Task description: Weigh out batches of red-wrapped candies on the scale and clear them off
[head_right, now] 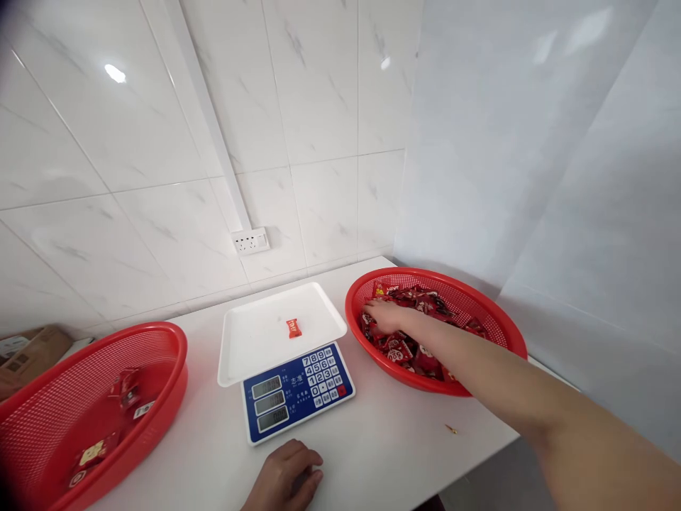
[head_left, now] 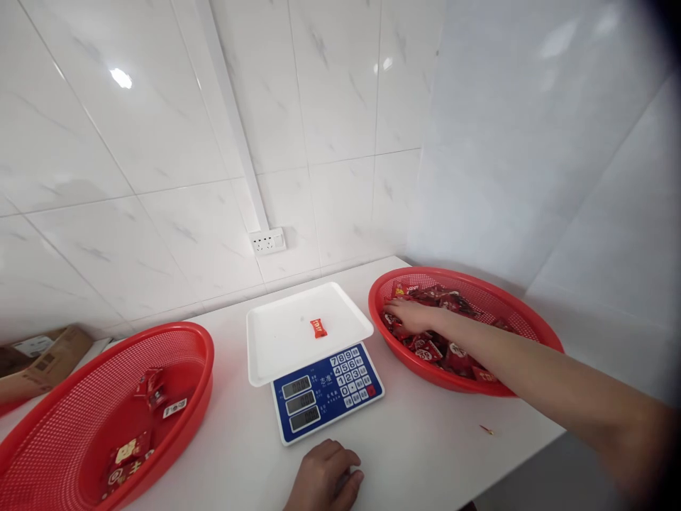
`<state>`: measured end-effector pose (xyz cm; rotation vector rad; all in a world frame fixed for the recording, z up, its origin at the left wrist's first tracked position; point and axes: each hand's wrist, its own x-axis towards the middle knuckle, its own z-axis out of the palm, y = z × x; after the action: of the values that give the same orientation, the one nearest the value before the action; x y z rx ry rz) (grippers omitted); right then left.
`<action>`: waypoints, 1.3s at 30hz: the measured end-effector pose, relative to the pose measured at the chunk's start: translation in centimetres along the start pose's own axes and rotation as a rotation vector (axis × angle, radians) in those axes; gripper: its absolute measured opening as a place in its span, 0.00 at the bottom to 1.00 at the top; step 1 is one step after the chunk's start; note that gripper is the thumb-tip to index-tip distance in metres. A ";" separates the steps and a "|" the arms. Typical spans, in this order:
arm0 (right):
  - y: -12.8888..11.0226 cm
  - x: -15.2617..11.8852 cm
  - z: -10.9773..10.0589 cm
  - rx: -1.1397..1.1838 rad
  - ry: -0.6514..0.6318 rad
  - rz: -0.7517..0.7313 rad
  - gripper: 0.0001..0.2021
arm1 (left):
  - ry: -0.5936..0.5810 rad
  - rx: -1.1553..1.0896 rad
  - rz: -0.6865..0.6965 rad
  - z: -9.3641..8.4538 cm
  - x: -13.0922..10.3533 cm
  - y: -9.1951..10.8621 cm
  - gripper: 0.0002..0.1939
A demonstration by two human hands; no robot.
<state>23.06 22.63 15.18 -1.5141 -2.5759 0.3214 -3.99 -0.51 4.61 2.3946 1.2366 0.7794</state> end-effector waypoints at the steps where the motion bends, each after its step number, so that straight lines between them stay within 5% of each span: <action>1: 0.0 0.3 0.5 -0.017 -0.027 -0.012 0.25 | 0.001 -0.005 -0.010 0.1 0.0 -0.1 0.06; 9: 1.8 -2.3 0.4 -0.011 -0.084 -0.033 0.23 | -0.034 -0.009 -0.037 0.1 0.0 -0.4 0.07; 14: 1.9 -3.9 -0.4 0.070 0.023 0.068 0.20 | -0.030 -0.007 -0.022 0.1 0.1 -0.3 0.07; 18: 1.1 -3.4 -3.0 0.172 0.186 0.198 0.16 | -0.041 -0.002 -0.027 0.1 0.1 -0.3 0.08; 23: -3.3 -1.4 -4.9 0.380 0.236 0.140 0.18 | -0.049 -0.032 -0.093 -0.3 0.3 0.5 0.09; 30: -12.3 2.8 -2.4 0.644 -0.027 -0.047 0.20 | -0.028 -0.078 -0.167 -0.5 0.0 1.0 0.10; 34: -14.1 4.6 -1.1 0.692 -0.100 -0.050 0.31 | -0.035 -0.083 -0.195 -0.8 -0.1 1.2 0.09; 39: -14.0 5.3 -0.6 0.716 -0.047 -0.025 0.30 | -0.036 -0.079 -0.182 -0.8 0.0 1.1 0.09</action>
<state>8.80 20.74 19.30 -1.1989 -2.1303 1.1343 -3.77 -1.10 5.82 2.1875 1.3600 0.7134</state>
